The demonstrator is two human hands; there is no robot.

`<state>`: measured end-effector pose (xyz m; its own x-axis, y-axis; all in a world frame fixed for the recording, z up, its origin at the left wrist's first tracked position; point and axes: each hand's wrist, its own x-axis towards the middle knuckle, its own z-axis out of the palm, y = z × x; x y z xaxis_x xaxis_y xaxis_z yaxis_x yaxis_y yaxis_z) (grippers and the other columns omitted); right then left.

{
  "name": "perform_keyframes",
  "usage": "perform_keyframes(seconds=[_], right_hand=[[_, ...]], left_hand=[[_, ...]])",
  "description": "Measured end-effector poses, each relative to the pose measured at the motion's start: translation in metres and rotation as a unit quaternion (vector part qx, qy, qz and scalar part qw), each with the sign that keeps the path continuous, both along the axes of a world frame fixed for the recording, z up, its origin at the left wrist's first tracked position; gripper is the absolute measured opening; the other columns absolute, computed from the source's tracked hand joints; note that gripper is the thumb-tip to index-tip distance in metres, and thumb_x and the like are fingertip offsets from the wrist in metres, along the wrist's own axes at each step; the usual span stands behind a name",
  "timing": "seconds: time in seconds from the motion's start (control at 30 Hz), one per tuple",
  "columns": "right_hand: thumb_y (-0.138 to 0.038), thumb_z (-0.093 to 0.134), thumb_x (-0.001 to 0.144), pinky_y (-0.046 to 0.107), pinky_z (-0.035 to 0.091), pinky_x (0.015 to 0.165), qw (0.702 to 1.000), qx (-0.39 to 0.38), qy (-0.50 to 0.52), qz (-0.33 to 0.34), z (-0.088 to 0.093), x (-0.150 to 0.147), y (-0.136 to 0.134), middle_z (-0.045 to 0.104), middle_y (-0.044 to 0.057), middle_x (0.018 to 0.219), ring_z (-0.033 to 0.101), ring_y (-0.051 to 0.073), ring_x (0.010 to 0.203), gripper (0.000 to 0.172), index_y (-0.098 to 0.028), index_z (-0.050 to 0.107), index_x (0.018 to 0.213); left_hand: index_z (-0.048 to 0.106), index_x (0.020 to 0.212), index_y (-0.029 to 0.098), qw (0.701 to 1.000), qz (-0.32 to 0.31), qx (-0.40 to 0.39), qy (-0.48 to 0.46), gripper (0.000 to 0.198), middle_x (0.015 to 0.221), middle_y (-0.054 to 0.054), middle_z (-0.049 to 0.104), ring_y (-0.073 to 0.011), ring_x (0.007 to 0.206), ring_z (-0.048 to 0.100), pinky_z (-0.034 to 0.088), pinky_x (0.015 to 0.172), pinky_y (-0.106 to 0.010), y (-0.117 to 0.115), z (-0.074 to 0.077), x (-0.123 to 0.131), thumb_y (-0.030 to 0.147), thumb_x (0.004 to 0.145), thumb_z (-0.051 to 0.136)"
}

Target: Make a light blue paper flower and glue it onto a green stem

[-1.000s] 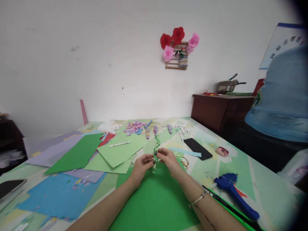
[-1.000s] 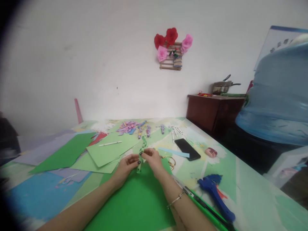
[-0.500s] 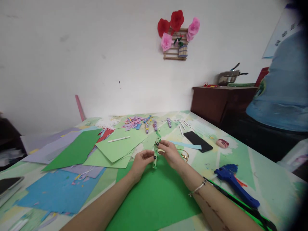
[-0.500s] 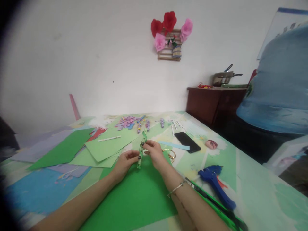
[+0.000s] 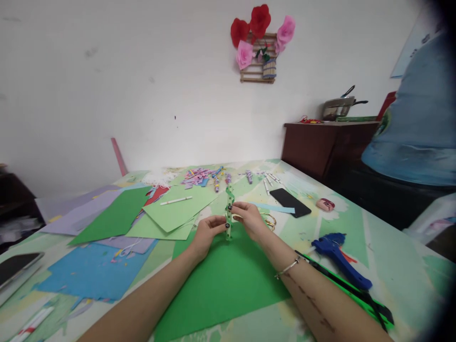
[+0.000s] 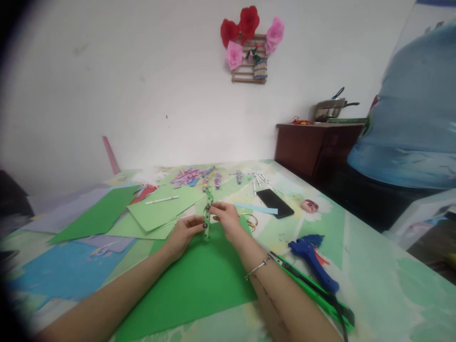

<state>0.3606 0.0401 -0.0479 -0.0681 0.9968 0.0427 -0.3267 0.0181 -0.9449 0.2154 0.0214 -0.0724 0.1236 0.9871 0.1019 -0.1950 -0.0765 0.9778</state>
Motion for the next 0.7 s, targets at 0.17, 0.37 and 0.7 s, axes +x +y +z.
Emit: perform_keyframes(seconds=[0.17, 0.37, 0.7], right_hand=[[-0.04, 0.069, 0.063, 0.025, 0.042, 0.064, 0.999, 0.013, -0.033, 0.037, -0.002, 0.002, -0.001, 0.067, 0.004, 0.08, 0.059, 0.014, 0.072, 0.029, -0.017, 0.068, 0.079], [-0.016, 0.063, 0.057, 0.028, 0.046, 0.068, 0.993, 0.02, -0.072, 0.093, -0.017, 0.002, 0.004, 0.069, 0.004, 0.078, 0.062, 0.017, 0.075, 0.022, -0.018, 0.071, 0.078], [-0.019, 0.071, 0.053, 0.033, 0.046, 0.078, 0.987, 0.079, -0.116, 0.078, -0.017, -0.005, -0.002, 0.071, 0.002, 0.075, 0.063, 0.019, 0.076, 0.025, -0.017, 0.07, 0.078]], left_hand=[[0.068, 0.075, 0.013, 1.0, 0.019, -0.006, -0.024, 0.025, 0.07, -0.003, 0.068, -0.0126, 0.064, 0.059, 0.045, 0.064, -0.025, 0.002, 0.001, -0.001, 0.019, 0.053, 0.078], [0.067, 0.076, 0.013, 0.996, 0.06, -0.012, -0.057, 0.027, 0.067, -0.001, 0.066, -0.0106, 0.061, 0.058, 0.043, 0.06, -0.023, 0.007, 0.004, -0.007, 0.022, 0.053, 0.079], [0.066, 0.075, 0.012, 0.997, 0.063, 0.003, -0.048, 0.026, 0.067, -0.003, 0.067, -0.0127, 0.062, 0.06, 0.045, 0.062, -0.025, 0.01, 0.001, -0.009, 0.022, 0.054, 0.078]])
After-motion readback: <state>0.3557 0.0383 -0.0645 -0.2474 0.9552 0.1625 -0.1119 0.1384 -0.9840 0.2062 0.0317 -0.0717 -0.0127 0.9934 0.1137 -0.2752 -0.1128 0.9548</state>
